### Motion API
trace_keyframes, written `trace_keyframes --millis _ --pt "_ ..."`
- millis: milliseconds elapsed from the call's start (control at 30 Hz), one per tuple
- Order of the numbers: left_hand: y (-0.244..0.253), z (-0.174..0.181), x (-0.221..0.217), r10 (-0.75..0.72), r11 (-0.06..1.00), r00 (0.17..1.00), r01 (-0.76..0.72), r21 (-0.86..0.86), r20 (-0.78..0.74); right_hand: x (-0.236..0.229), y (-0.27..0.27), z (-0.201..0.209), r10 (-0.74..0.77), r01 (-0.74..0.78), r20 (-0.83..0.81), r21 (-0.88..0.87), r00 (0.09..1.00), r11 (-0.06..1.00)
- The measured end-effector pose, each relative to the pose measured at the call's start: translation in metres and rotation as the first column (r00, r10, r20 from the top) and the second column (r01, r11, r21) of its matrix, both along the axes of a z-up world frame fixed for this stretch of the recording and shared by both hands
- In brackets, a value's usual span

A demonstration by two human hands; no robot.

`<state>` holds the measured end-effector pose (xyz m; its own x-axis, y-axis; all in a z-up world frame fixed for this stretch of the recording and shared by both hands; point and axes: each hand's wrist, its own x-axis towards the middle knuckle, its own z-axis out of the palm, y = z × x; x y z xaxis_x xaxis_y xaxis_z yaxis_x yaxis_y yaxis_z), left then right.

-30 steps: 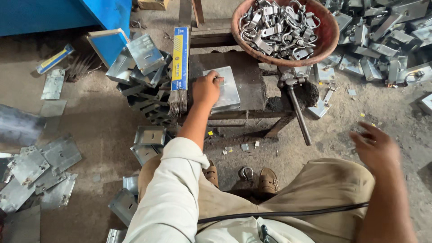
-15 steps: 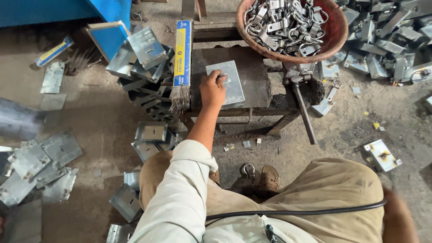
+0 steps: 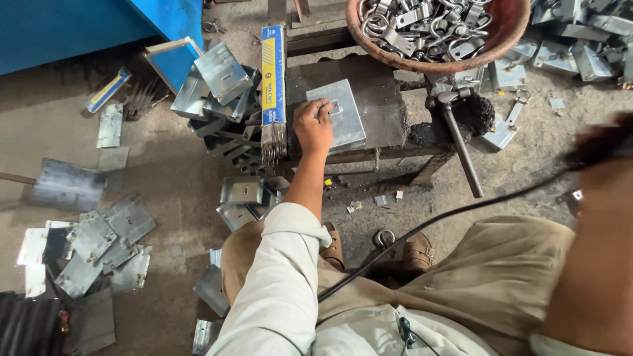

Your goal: The person sits on the floor and repeatedly picks up small metal brackets from a stack, places them on a workbench, and welds a metal ring onto each bracket using a welding torch. After welding, the finished pieces are tossed onto the floor.

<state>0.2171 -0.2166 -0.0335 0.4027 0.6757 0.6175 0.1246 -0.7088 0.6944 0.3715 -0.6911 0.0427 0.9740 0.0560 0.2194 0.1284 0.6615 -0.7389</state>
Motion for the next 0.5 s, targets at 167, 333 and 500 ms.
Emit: trace_keyframes --millis 167,333,500 --pt "0.001 -0.002 -0.003 -0.013 1.0 1.0 0.012 0.02 0.026 -0.107 0.131 0.019 0.049 -0.169 -0.282 -0.419 0.958 0.892" --pt "0.0 -0.006 -0.002 0.0 1.0 1.0 -0.001 -0.025 -0.023 -0.131 0.168 -0.006 0.148 0.016 0.124 -0.815 0.981 0.579" --pt "0.0 -0.002 -0.003 -0.008 0.999 1.0 0.007 -0.047 -0.019 -0.125 0.187 -0.025 0.204 -0.083 0.062 -0.773 0.977 0.629"
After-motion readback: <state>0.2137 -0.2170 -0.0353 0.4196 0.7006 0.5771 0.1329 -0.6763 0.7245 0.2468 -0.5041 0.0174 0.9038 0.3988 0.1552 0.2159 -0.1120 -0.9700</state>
